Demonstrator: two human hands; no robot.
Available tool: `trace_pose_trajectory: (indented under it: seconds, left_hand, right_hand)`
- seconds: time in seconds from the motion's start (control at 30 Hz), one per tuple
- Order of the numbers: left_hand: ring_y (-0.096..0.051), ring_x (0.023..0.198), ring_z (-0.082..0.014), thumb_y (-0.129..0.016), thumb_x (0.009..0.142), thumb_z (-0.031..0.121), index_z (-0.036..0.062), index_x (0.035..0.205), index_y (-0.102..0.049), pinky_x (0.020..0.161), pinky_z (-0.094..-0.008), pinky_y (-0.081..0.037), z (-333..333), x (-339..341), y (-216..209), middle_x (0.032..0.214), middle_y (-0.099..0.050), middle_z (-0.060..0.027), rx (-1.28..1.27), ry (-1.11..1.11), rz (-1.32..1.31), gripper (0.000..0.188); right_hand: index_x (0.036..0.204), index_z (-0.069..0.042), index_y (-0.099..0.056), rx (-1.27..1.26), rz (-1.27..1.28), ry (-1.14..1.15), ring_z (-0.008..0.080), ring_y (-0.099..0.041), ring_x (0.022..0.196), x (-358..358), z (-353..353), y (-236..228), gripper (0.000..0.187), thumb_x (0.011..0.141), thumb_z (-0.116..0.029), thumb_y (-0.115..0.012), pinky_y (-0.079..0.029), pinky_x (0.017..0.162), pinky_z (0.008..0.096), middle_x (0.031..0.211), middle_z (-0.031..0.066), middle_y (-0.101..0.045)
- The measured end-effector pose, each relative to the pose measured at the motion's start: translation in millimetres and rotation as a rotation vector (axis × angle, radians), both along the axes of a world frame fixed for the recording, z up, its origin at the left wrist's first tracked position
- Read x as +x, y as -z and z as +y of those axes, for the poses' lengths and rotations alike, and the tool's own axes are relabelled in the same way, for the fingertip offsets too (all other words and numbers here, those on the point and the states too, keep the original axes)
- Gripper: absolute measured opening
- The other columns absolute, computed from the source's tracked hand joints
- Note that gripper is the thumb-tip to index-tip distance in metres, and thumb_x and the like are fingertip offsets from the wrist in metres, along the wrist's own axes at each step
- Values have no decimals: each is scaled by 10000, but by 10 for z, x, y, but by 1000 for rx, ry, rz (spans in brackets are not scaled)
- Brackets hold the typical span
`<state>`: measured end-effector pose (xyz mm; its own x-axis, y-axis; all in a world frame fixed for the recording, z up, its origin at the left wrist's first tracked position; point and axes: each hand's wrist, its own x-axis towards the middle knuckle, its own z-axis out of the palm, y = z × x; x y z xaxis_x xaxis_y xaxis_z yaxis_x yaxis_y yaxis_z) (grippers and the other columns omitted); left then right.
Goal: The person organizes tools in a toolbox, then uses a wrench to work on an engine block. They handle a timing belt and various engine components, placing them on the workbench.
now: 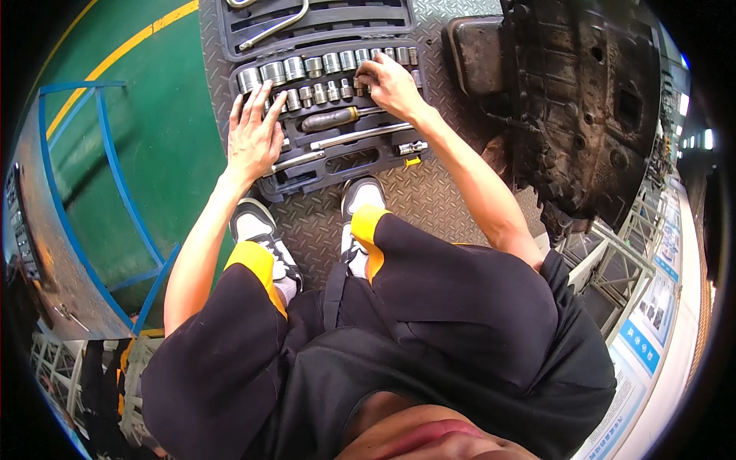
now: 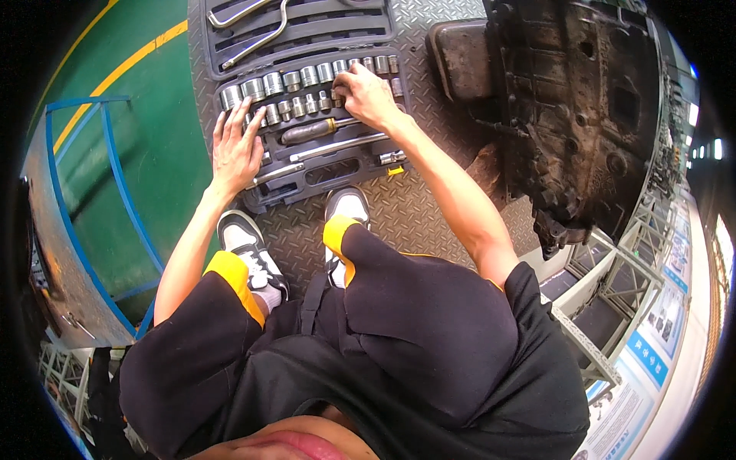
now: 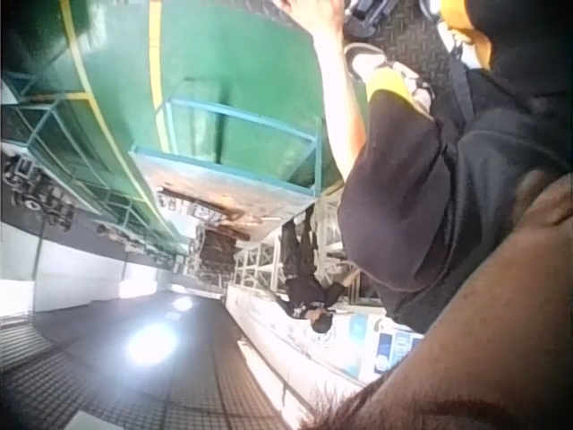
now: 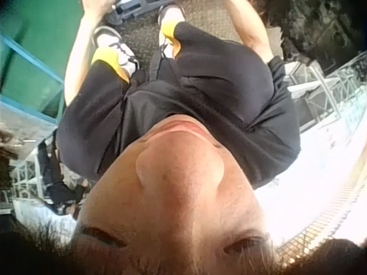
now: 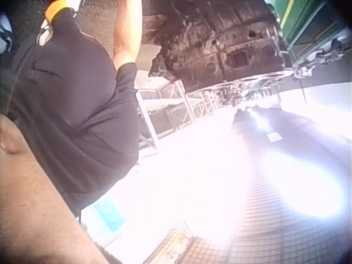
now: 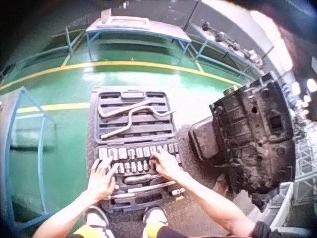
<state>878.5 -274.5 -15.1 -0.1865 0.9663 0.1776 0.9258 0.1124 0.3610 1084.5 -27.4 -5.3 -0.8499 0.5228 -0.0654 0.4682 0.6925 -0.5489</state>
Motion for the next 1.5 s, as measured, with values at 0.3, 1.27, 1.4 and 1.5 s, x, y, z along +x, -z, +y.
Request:
trace_pose_trajectory:
  seconds: [0.3, 1.27, 1.4, 1.5]
  left_hand:
    - [-366, 1472, -274, -585, 908, 144, 177, 1509, -473, 1234, -490, -204, -20, -11, 25, 1580, -396, -129, -4, 14, 28, 613]
    - [-289, 1512, -321, -540, 930, 121, 91, 1522, -433, 1257, -483, -143, -9, 19, -40, 1628, -317, -180, -14, 48, 80, 603]
    - [-284, 1516, -318, -540, 933, 122, 88, 1511, -455, 1260, -476, -136, -24, 17, -7, 1628, -318, -177, -21, 39, 74, 584]
    - [-287, 1514, -321, -542, 933, 123, 92, 1512, -457, 1260, -477, -144, -22, 26, -45, 1626, -323, -177, -29, 36, 69, 586]
  right_hand:
    - [1038, -85, -729, 100, -157, -39, 375, -637, 1015, -147, -12, -130, 233, 875, -234, -656, -545, 871, 485, 1023, 170, -650]
    - [1097, -31, -651, 76, -37, 94, 376, -676, 905, -79, -261, -26, 376, 922, -361, -701, -547, 776, 479, 946, 188, -648]
    - [1223, -33, -654, 12, -47, 82, 388, -677, 987, -5, -189, -94, 437, 903, -323, -719, -542, 839, 491, 1019, 206, -689]
    - [1222, -31, -637, -9, -18, 136, 390, -669, 991, 5, -248, -143, 416, 929, -321, -688, -538, 838, 495, 1055, 214, -669]
